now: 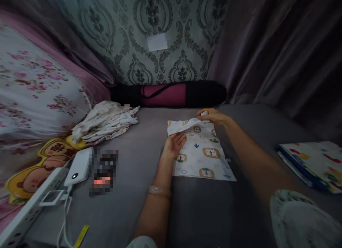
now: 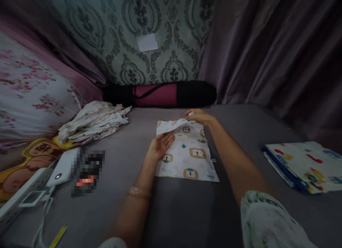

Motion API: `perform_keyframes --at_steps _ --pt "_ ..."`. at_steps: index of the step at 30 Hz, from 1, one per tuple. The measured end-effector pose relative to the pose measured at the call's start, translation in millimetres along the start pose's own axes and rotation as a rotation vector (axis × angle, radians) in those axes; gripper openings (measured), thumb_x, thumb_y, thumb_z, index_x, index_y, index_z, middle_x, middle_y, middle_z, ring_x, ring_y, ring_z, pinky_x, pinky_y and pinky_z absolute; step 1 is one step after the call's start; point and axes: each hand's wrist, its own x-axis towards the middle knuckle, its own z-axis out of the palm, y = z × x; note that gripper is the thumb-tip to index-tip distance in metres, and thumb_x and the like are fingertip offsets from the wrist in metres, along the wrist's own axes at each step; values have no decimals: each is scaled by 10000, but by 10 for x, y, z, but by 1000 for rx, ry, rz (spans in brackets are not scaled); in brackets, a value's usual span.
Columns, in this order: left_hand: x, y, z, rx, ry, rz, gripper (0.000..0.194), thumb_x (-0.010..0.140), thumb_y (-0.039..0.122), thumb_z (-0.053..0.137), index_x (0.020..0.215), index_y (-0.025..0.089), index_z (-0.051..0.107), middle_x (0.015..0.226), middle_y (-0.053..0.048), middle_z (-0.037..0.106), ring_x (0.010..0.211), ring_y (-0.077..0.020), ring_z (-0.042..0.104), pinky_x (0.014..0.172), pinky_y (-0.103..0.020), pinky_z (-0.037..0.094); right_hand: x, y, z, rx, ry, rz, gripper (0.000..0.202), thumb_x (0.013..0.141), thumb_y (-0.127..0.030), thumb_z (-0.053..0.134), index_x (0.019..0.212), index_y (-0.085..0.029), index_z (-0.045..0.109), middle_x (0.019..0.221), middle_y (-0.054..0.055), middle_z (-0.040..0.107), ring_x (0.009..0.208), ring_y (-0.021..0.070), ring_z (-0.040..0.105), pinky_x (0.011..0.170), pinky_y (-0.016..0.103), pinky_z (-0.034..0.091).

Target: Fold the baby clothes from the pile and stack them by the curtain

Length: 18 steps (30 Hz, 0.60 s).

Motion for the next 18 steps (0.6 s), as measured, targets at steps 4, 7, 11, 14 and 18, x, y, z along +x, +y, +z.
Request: perform_keyframes --at_steps 4,7,11,14,18 --pt "-15 14 0 6 -4 -28 162 923 186 459 974 107 591 913 -140 689 781 -175 695 661 -247 560 -54 260 -82 -133 40 -14 245 614 -102 745 834 -177 669 826 11 704 721 112 627 706 229 522" --pt "-34 29 7 -6 4 -33 161 921 205 478 988 111 590 915 -146 689 786 -184 693 640 -249 559 -101 387 -97 -228 76 -30 270 640 -121 715 902 -167 670 745 -20 667 572 81 557 580 198 486" --pt "-51 38 6 -10 14 -22 127 903 203 512 956 114 585 923 -157 684 804 -196 693 657 -258 562 -141 491 -100 -361 174 -11 411 686 -154 678 1095 -155 638 655 -38 613 464 87 489 479 207 432" --pt "-53 39 -3 -2 -6 -15 142 910 215 501 924 102 584 909 -164 678 796 -193 691 665 -256 568 -160 566 -93 -539 264 -41 442 726 -152 641 1167 -144 618 774 22 672 601 138 597 602 245 489" --pt "-57 41 -9 -12 -10 -15 157 916 238 497 923 106 582 886 -151 667 787 -190 687 674 -262 577 -245 670 -18 -835 437 -137 463 814 -169 566 1273 -113 555 1133 158 657 1027 243 617 887 328 471"
